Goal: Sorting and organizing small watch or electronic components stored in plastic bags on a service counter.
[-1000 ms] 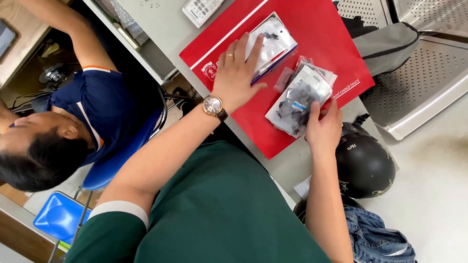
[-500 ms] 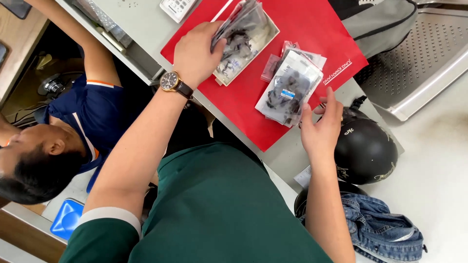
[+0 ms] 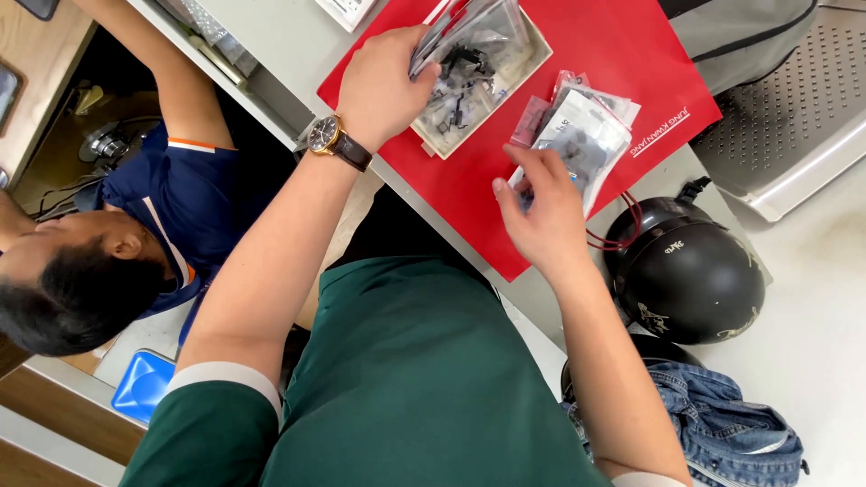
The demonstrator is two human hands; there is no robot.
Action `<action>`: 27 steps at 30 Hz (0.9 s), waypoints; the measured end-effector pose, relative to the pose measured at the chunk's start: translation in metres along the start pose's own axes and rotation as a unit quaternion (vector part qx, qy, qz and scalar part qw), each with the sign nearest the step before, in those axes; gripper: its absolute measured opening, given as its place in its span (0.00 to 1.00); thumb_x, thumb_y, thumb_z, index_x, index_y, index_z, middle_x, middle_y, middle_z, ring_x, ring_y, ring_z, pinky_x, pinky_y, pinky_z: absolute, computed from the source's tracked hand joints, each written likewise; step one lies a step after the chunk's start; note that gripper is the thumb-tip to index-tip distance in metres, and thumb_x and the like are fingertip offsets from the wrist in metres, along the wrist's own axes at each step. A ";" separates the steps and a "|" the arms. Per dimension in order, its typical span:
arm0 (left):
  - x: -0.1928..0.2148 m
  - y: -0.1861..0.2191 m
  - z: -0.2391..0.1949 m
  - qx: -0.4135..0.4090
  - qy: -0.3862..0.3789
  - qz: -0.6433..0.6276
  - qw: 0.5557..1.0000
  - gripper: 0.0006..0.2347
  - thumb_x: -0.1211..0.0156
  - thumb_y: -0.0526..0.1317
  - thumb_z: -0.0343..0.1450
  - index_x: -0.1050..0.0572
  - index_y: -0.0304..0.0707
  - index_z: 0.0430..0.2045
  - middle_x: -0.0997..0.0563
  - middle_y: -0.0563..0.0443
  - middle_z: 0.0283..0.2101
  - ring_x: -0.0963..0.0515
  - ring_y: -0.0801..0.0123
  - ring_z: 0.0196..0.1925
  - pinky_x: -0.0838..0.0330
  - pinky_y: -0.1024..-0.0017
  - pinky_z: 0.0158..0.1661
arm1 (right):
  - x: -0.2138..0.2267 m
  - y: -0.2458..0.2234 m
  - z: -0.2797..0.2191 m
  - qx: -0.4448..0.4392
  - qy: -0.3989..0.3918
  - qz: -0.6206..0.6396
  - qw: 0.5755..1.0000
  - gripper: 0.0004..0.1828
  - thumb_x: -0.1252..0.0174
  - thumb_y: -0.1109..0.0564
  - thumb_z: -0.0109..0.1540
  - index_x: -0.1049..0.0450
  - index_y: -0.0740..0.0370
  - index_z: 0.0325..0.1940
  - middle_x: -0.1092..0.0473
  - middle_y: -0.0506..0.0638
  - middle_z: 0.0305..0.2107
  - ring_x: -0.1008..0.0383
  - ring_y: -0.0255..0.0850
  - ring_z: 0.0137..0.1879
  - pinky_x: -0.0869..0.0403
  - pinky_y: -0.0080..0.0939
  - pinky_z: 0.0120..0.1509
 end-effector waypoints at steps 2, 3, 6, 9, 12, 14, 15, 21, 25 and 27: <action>0.001 -0.002 0.002 0.008 -0.014 -0.014 1.000 0.08 0.41 0.39 0.71 0.21 0.38 0.41 0.17 0.50 0.34 0.21 0.55 0.32 0.31 0.59 0.24 | -0.001 -0.005 0.020 0.008 -0.006 -0.018 1.000 0.21 0.47 0.52 0.69 0.29 0.58 0.66 0.33 0.51 0.53 0.26 0.39 0.42 0.28 0.46 0.50; 0.000 -0.001 0.003 0.002 -0.021 -0.021 1.000 0.09 0.41 0.39 0.72 0.21 0.38 0.42 0.16 0.50 0.36 0.20 0.55 0.33 0.30 0.59 0.25 | 0.003 -0.012 0.030 0.042 0.014 -0.029 0.999 0.20 0.47 0.54 0.69 0.29 0.59 0.65 0.32 0.54 0.53 0.26 0.41 0.50 0.28 0.50 0.54; -0.001 -0.006 0.011 -0.004 -0.034 -0.025 0.999 0.07 0.40 0.39 0.72 0.22 0.37 0.39 0.17 0.48 0.35 0.21 0.54 0.32 0.31 0.58 0.24 | 0.008 -0.031 0.059 0.108 0.050 -0.062 0.991 0.18 0.43 0.57 0.70 0.28 0.60 0.64 0.32 0.57 0.52 0.26 0.44 0.49 0.27 0.49 0.51; -0.008 -0.011 0.010 -0.015 -0.046 -0.021 0.999 0.06 0.39 0.40 0.72 0.24 0.38 0.33 0.19 0.47 0.32 0.23 0.51 0.30 0.33 0.56 0.23 | 0.003 -0.044 0.080 0.167 0.078 -0.113 0.976 0.21 0.35 0.56 0.68 0.29 0.60 0.63 0.32 0.55 0.51 0.26 0.48 0.45 0.26 0.48 0.45; -0.008 -0.012 0.013 -0.028 -0.050 -0.032 0.998 0.08 0.38 0.42 0.72 0.23 0.38 0.38 0.17 0.45 0.37 0.21 0.50 0.36 0.28 0.57 0.27 | -0.003 -0.052 0.103 0.185 0.084 -0.131 0.970 0.21 0.31 0.55 0.66 0.30 0.57 0.61 0.32 0.53 0.46 0.28 0.48 0.45 0.27 0.50 0.44; -0.009 -0.013 0.013 -0.024 -0.057 -0.051 0.997 0.12 0.38 0.44 0.73 0.22 0.38 0.46 0.15 0.44 0.43 0.17 0.50 0.42 0.22 0.59 0.31 | -0.006 -0.053 0.113 0.166 0.069 -0.123 0.976 0.18 0.32 0.56 0.66 0.30 0.54 0.57 0.31 0.51 0.41 0.29 0.44 0.41 0.29 0.50 0.43; -0.010 -0.013 0.012 -0.031 -0.064 -0.057 0.996 0.13 0.37 0.44 0.73 0.22 0.37 0.46 0.15 0.44 0.43 0.18 0.51 0.42 0.24 0.59 0.31 | -0.001 -0.051 0.115 0.149 0.087 -0.093 0.981 0.18 0.32 0.60 0.65 0.30 0.55 0.55 0.31 0.50 0.42 0.28 0.42 0.42 0.27 0.46 0.44; -0.020 -0.018 0.009 -0.038 -0.080 -0.065 0.994 0.19 0.39 0.52 0.75 0.25 0.37 0.53 0.17 0.45 0.49 0.19 0.54 0.48 0.24 0.61 0.35 | 0.009 -0.044 0.117 0.112 0.085 -0.012 0.990 0.16 0.32 0.64 0.65 0.31 0.56 0.50 0.38 0.51 0.48 0.26 0.41 0.46 0.22 0.40 0.47; -0.015 -0.010 0.005 -0.060 -0.086 -0.091 0.990 0.19 0.38 0.49 0.75 0.26 0.38 0.55 0.17 0.45 0.51 0.20 0.52 0.49 0.25 0.59 0.36 | 0.018 -0.038 0.116 0.111 0.093 0.023 0.989 0.22 0.35 0.69 0.64 0.32 0.53 0.57 0.35 0.52 0.46 0.31 0.37 0.35 0.24 0.35 0.40; -0.017 -0.011 0.000 -0.071 -0.090 -0.084 0.990 0.20 0.38 0.47 0.74 0.28 0.38 0.58 0.18 0.43 0.53 0.21 0.51 0.51 0.26 0.58 0.38 | 0.019 -0.026 0.116 0.090 0.087 0.064 0.990 0.22 0.38 0.69 0.65 0.32 0.52 0.60 0.34 0.50 0.44 0.31 0.35 0.36 0.24 0.34 0.40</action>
Point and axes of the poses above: each hand's wrist, its own z-axis towards the middle knuckle, its own x-axis out of the back of the hand, y = z × x, the point moved 10 cm from there along z, towards the middle knuckle
